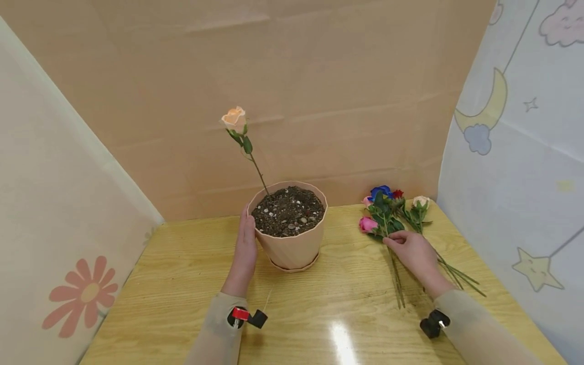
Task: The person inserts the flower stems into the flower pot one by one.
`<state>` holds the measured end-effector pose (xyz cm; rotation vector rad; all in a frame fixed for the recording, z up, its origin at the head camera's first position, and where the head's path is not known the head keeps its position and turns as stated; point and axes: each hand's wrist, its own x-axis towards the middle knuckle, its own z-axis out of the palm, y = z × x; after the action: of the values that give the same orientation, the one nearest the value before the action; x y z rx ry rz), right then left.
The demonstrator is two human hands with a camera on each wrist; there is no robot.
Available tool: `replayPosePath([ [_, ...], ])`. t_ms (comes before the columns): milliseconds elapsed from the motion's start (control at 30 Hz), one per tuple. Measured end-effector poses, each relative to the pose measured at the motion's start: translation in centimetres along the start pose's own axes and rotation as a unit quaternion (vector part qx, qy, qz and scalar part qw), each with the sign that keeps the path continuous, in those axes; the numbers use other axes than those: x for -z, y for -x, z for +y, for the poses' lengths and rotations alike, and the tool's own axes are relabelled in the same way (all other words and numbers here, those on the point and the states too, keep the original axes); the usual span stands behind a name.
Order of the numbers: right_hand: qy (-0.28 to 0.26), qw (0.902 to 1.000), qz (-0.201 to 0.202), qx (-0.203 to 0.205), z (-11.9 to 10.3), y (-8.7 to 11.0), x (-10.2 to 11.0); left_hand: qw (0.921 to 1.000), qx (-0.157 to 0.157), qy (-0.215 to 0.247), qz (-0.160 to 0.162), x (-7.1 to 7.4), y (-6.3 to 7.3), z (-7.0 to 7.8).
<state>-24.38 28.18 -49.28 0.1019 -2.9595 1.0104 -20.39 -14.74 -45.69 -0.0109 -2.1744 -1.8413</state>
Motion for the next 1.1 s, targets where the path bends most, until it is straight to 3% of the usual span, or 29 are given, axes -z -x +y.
replayPosePath([
  [300,-0.078,0.9963,0.025,-0.024,-2.3,0.7,1.2,1.0000,-0.003,0.004,-0.002,0.0,0.0,0.0],
  [633,-0.133,0.9883,0.074,-0.001,-5.1,0.7,2.7,1.0000,-0.002,0.000,0.000,0.0,0.0,0.0],
  [900,-0.184,0.9752,0.121,0.022,-8.4,0.5,4.3,1.0000,-0.007,0.000,0.003,-0.1,-0.1,0.0],
  [1100,-0.246,0.9577,0.142,0.043,-12.1,-0.3,5.2,1.0000,-0.001,0.004,0.006,-0.1,0.0,0.0],
])
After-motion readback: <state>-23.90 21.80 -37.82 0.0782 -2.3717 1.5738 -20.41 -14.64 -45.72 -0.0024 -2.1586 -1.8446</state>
